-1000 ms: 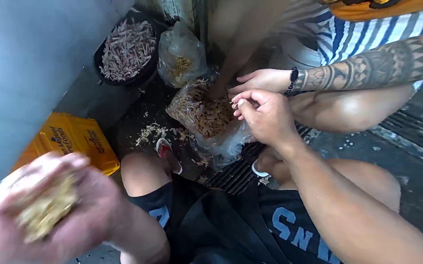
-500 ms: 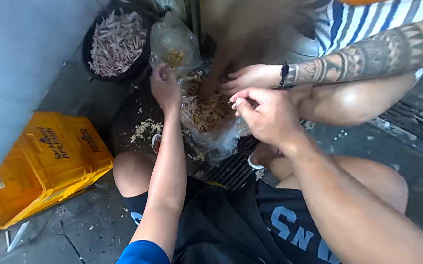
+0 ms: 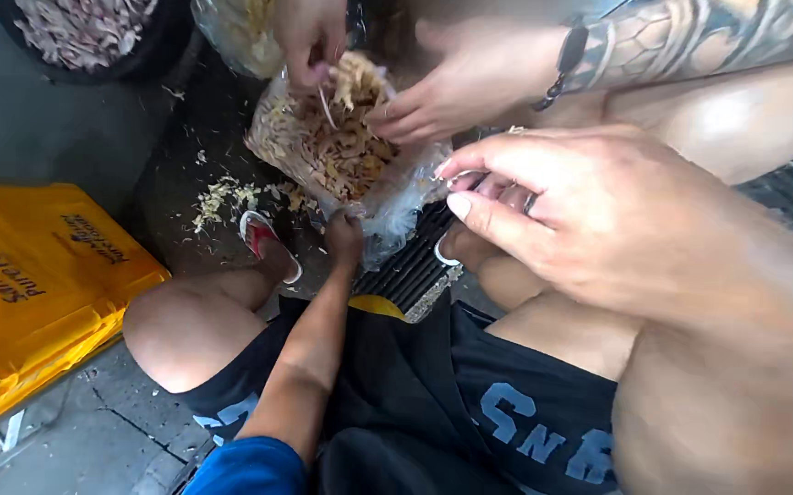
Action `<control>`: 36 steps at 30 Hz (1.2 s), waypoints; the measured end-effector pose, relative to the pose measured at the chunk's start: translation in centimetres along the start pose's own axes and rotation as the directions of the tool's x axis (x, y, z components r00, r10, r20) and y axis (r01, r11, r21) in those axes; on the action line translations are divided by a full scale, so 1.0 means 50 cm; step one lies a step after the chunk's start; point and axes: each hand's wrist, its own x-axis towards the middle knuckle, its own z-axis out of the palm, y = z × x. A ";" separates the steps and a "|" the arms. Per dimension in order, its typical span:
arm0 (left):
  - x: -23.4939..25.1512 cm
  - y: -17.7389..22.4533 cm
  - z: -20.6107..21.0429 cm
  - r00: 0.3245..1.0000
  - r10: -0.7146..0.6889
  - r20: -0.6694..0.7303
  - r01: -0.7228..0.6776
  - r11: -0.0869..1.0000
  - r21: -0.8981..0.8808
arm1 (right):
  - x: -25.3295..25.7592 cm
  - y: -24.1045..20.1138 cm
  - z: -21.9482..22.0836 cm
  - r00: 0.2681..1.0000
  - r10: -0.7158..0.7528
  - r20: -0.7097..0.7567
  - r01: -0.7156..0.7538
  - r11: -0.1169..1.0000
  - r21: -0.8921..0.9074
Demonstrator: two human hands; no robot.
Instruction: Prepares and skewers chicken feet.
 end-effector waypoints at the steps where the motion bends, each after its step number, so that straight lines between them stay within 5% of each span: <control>1: 0.031 0.019 -0.008 0.999 0.029 0.014 -0.029 0.999 0.024 | 0.005 -0.032 -0.018 0.996 0.047 0.079 -0.043 0.998 -0.043; 7: 0.200 0.038 -0.012 0.921 0.260 0.292 -0.357 0.864 0.356 | 0.090 -0.124 -0.026 0.863 0.427 0.268 -0.424 0.903 -0.074; 9: 0.243 0.015 0.004 0.878 0.359 0.318 -0.476 0.734 0.484 | 0.116 -0.114 -0.023 0.872 0.411 0.267 -0.392 0.912 -0.125; 14: 0.273 0.003 0.010 0.854 0.268 0.446 -0.512 0.585 0.629 | 0.091 -0.053 -0.004 0.959 0.186 0.213 -0.163 0.979 -0.123; 17: 0.274 -0.035 0.026 0.861 0.343 0.374 -0.507 0.629 0.590 | 0.073 -0.055 -0.003 0.957 0.195 0.216 -0.170 0.977 -0.131; 23: 0.277 -0.034 0.029 0.954 0.071 0.291 -0.191 0.893 0.407 | 0.101 -0.054 0.009 0.953 0.165 0.256 -0.137 0.983 -0.122; 27: 0.270 -0.030 -0.009 0.917 0.146 0.372 -0.324 0.817 0.477 | 0.138 -0.066 0.009 0.921 0.272 0.278 -0.239 0.960 -0.147; 30: 0.273 -0.014 -0.088 0.917 0.113 0.383 -0.232 0.931 0.281 | 0.145 -0.073 0.012 0.888 0.336 0.314 -0.311 0.942 -0.129; 33: 0.304 -0.017 -0.117 0.864 0.318 0.391 -0.430 0.870 0.241 | 0.139 -0.074 0.009 0.879 0.307 0.364 -0.288 0.952 -0.106; 36: 0.299 0.022 -0.177 0.868 0.354 0.347 -0.415 0.902 0.118 | 0.130 -0.077 0.005 0.855 0.351 0.382 -0.339 0.935 -0.101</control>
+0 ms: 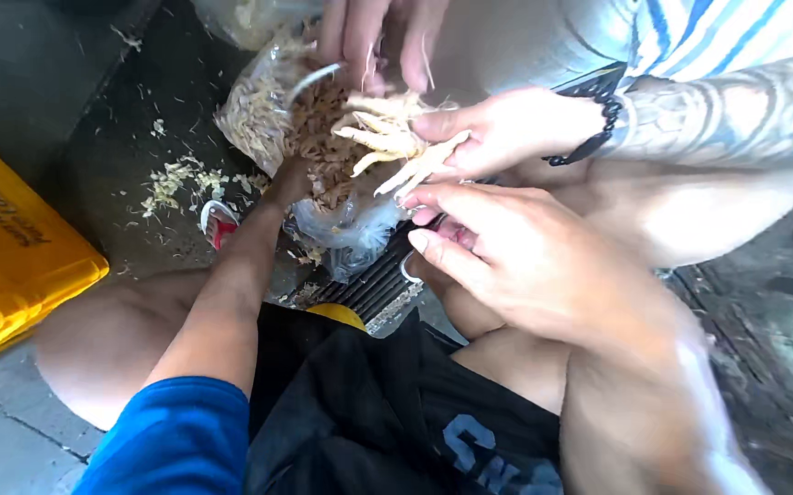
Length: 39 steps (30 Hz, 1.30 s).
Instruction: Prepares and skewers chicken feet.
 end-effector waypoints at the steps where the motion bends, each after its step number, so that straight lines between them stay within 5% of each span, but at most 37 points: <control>1: 0.002 0.001 -0.014 0.999 -0.030 -0.029 0.028 0.998 -0.047 | -0.004 0.000 -0.001 1.000 0.001 0.012 -0.001 1.000 -0.029; 7: -0.065 0.065 -0.136 0.982 -0.164 0.096 0.190 0.825 -0.532 | -0.006 0.055 0.033 0.977 -0.179 -0.112 0.172 0.983 -0.066; 12: -0.200 0.200 -0.236 0.974 -0.054 0.218 0.186 0.737 -0.650 | 0.016 -0.007 0.015 1.000 0.025 0.010 -0.025 1.000 0.012; 15: -0.288 0.270 -0.283 0.974 0.116 0.196 0.077 0.641 -0.764 | 0.048 0.013 0.066 0.995 -0.079 -0.056 0.078 0.997 -0.016; 18: -0.367 0.321 -0.304 0.966 0.248 0.079 -0.031 0.410 -0.911 | 0.051 -0.017 0.096 0.983 -0.140 -0.118 0.162 0.965 0.204; 21: -0.421 0.345 -0.296 0.961 0.270 -0.057 -0.111 0.190 -0.975 | 0.045 -0.051 0.115 0.975 -0.154 -0.162 0.218 0.810 0.545; 23: -0.455 0.352 -0.282 0.963 0.229 -0.141 -0.191 0.216 -0.958 | 0.048 -0.063 0.127 0.981 -0.122 -0.154 0.195 0.684 0.703; 27: -0.483 0.351 -0.242 0.921 0.162 -0.353 -0.383 0.527 -0.759 | 0.043 -0.076 0.145 0.990 -0.091 -0.107 0.140 0.561 0.816; 29: -0.467 0.346 -0.218 0.902 0.084 -0.423 -0.392 0.565 -0.725 | 0.031 -0.081 0.150 0.991 -0.108 -0.079 0.125 0.524 0.843; 35: -0.436 0.354 -0.196 0.940 -0.018 -0.340 -0.328 0.219 -0.919 | 0.025 -0.101 0.169 0.984 -0.133 -0.121 0.170 0.470 0.866; 39: -0.439 0.345 -0.223 0.927 -0.102 -0.362 -0.343 0.167 -0.925 | 0.037 -0.085 0.164 0.951 -0.039 -0.308 0.280 0.536 0.796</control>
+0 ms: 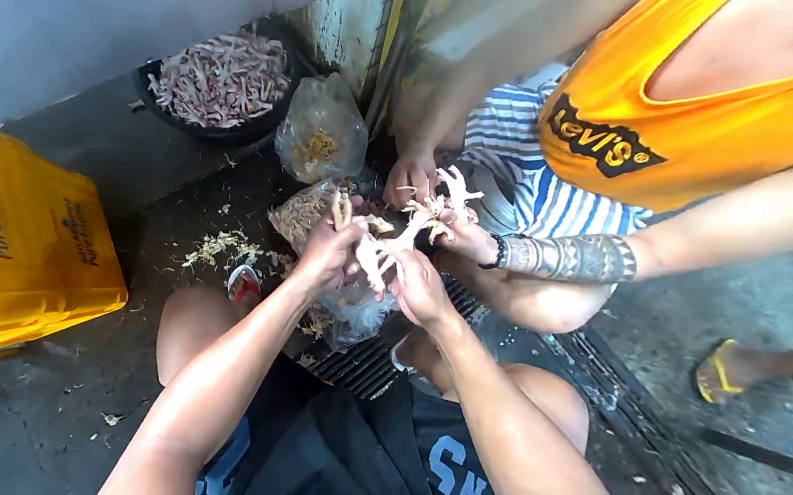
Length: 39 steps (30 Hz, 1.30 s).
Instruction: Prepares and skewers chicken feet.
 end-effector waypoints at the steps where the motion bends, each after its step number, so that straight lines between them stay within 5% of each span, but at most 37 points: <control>1: 0.003 0.010 -0.004 1.000 0.012 -0.028 -0.013 0.999 -0.035 | 0.002 0.001 -0.007 1.000 -0.013 -0.024 0.012 1.000 -0.029; 5: -0.008 0.044 -0.016 0.997 0.007 -0.081 -0.010 0.999 -0.031 | 0.002 -0.003 -0.013 0.993 -0.098 -0.071 0.086 0.985 -0.151; 10: -0.013 0.019 -0.018 0.994 -0.103 0.034 0.097 0.984 0.151 | 0.007 0.008 -0.016 0.994 -0.113 -0.012 0.112 0.992 -0.055; 13: -0.011 -0.012 -0.007 0.978 -0.159 0.132 0.121 0.958 0.262 | 0.010 0.008 -0.012 0.988 -0.090 -0.128 0.088 0.996 -0.024; 18: -0.010 -0.023 0.006 0.937 -0.199 0.287 0.102 0.942 0.320 | 0.012 0.003 -0.017 0.968 -0.183 -0.171 0.130 0.950 -0.285; 29: -0.011 -0.025 0.009 0.937 -0.245 0.249 0.121 0.897 0.424 | 0.012 -0.015 -0.012 0.982 -0.168 -0.089 0.110 0.886 -0.451; 39: -0.011 -0.023 0.005 0.934 -0.249 0.257 0.108 0.882 0.459 | 0.011 -0.014 -0.010 0.954 -0.235 -0.184 0.104 0.838 -0.536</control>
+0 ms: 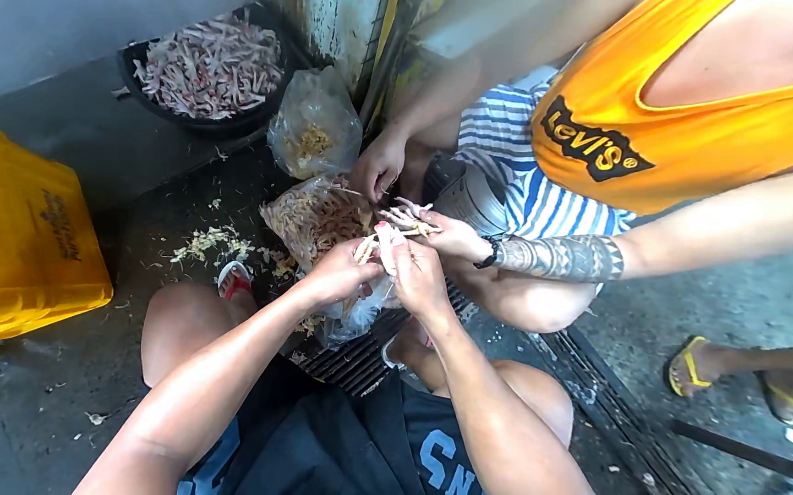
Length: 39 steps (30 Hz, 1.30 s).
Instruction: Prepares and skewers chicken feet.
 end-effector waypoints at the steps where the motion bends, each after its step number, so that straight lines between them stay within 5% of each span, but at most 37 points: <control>1: 0.000 0.002 -0.005 1.000 0.014 -0.026 -0.014 1.000 -0.002 | 0.000 0.000 0.000 1.000 0.001 -0.001 -0.001 1.000 -0.006; 7: -0.017 0.022 -0.027 0.959 0.201 -0.197 -0.239 0.952 -0.193 | -0.010 -0.003 0.010 0.991 -0.127 -0.027 0.119 0.971 -0.205; 14: -0.018 0.044 -0.027 0.933 0.110 -0.342 -0.086 0.993 0.084 | -0.022 -0.010 0.025 0.972 -0.233 -0.004 0.223 0.935 -0.277; 20: 0.018 0.077 -0.145 0.758 0.056 -0.650 -0.301 0.914 -0.272 | -0.038 -0.012 -0.025 0.995 -0.095 -0.005 0.095 0.989 0.110; 23: -0.013 0.102 -0.190 0.810 0.150 -0.566 -0.359 0.891 -0.277 | -0.032 0.000 -0.049 0.998 -0.054 0.030 0.048 0.982 0.182; 28: -0.027 0.077 -0.119 0.955 0.178 -0.237 -0.244 0.926 -0.287 | -0.024 0.013 -0.020 0.983 -0.085 0.161 0.020 0.929 0.369; 31: -0.016 0.064 -0.080 0.980 0.161 -0.119 -0.187 0.948 -0.256 | -0.029 0.004 -0.009 0.962 -0.112 0.250 0.054 0.972 0.230; 34: 0.006 0.044 -0.053 0.957 0.142 -0.254 -0.178 0.976 -0.127 | -0.034 -0.001 0.010 0.954 -0.185 0.235 0.179 0.983 0.050; 39: 0.053 0.028 -0.067 0.857 0.117 -0.501 -0.067 0.991 0.116 | -0.052 -0.020 0.028 0.949 -0.262 0.177 0.266 0.964 0.002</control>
